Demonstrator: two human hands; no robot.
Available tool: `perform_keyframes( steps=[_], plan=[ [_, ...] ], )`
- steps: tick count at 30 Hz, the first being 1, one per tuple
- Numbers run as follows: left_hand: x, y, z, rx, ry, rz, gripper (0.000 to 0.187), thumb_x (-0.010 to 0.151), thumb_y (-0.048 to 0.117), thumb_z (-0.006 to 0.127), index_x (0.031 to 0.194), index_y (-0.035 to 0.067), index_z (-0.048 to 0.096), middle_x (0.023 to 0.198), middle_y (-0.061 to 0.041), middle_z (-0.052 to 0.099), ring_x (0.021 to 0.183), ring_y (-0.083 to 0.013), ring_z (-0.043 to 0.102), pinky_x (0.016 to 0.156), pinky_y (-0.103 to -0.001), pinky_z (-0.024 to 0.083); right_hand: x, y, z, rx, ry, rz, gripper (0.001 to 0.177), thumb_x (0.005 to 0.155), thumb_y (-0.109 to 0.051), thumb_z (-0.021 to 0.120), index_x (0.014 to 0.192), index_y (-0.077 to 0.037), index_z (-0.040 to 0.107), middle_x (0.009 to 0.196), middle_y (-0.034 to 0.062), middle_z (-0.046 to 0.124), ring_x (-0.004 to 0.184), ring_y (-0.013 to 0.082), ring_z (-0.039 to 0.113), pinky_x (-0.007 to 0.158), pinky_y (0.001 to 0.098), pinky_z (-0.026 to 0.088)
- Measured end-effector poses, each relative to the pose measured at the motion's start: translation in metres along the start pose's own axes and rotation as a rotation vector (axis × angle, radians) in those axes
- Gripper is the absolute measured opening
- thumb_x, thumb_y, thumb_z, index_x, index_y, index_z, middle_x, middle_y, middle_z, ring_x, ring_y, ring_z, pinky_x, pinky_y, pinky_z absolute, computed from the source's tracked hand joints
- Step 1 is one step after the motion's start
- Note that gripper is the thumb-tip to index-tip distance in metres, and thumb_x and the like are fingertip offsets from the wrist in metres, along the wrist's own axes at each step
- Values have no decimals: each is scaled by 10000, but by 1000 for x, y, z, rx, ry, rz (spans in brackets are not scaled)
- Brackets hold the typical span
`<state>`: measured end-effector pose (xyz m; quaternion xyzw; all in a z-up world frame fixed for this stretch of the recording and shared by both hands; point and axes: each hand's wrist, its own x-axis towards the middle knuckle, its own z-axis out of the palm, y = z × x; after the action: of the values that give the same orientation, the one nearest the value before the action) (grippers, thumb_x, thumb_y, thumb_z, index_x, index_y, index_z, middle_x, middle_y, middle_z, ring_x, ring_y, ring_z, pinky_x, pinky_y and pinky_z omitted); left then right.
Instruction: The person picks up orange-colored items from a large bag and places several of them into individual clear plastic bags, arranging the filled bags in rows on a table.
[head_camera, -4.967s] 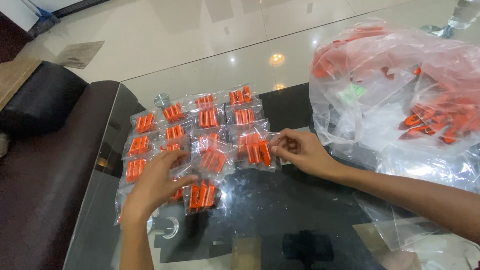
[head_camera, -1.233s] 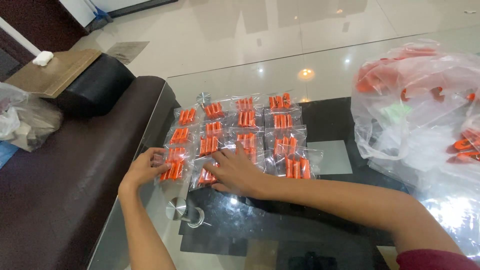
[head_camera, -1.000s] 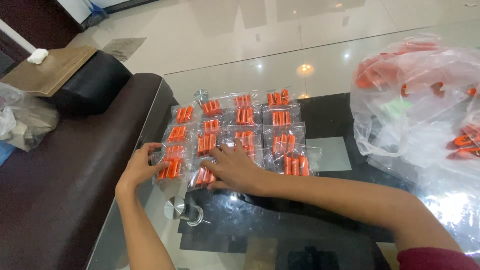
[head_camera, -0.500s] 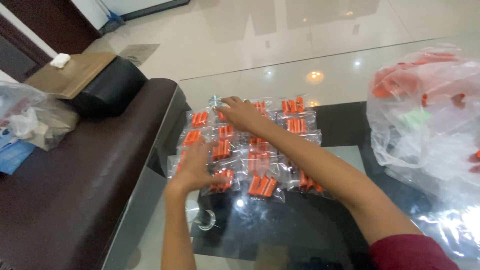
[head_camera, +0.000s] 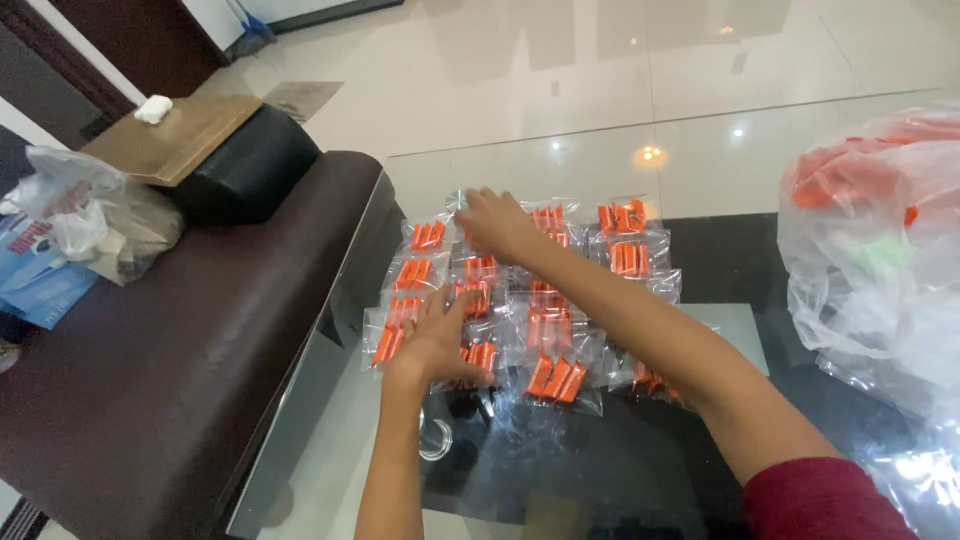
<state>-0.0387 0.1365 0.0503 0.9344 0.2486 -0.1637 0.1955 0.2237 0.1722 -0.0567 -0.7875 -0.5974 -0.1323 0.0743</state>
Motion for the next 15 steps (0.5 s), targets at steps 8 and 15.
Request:
perform_keyframes(
  steps=[8, 15],
  plan=[
    [-3, 5, 0, -3, -5, -21, 1281, 543, 388, 1020, 1597, 343, 293, 1701, -181, 130, 1585, -399, 105, 1203, -711, 153, 1, -7, 38, 32, -142, 87, 303, 794, -323, 821, 1039, -151, 773, 956, 121, 731, 922, 359, 754, 747, 566, 601],
    [-9, 10, -6, -19, -9, -8, 1216, 589, 319, 1008, 1591, 318, 320, 1693, -202, 147, 1579, -413, 129, 1191, -732, 153, 4, 2, 20, 317, -454, 201, 423, 776, -508, 800, 1080, -215, 774, 1182, 112, 724, 1201, 395, 660, 962, 631, 532]
  ],
)
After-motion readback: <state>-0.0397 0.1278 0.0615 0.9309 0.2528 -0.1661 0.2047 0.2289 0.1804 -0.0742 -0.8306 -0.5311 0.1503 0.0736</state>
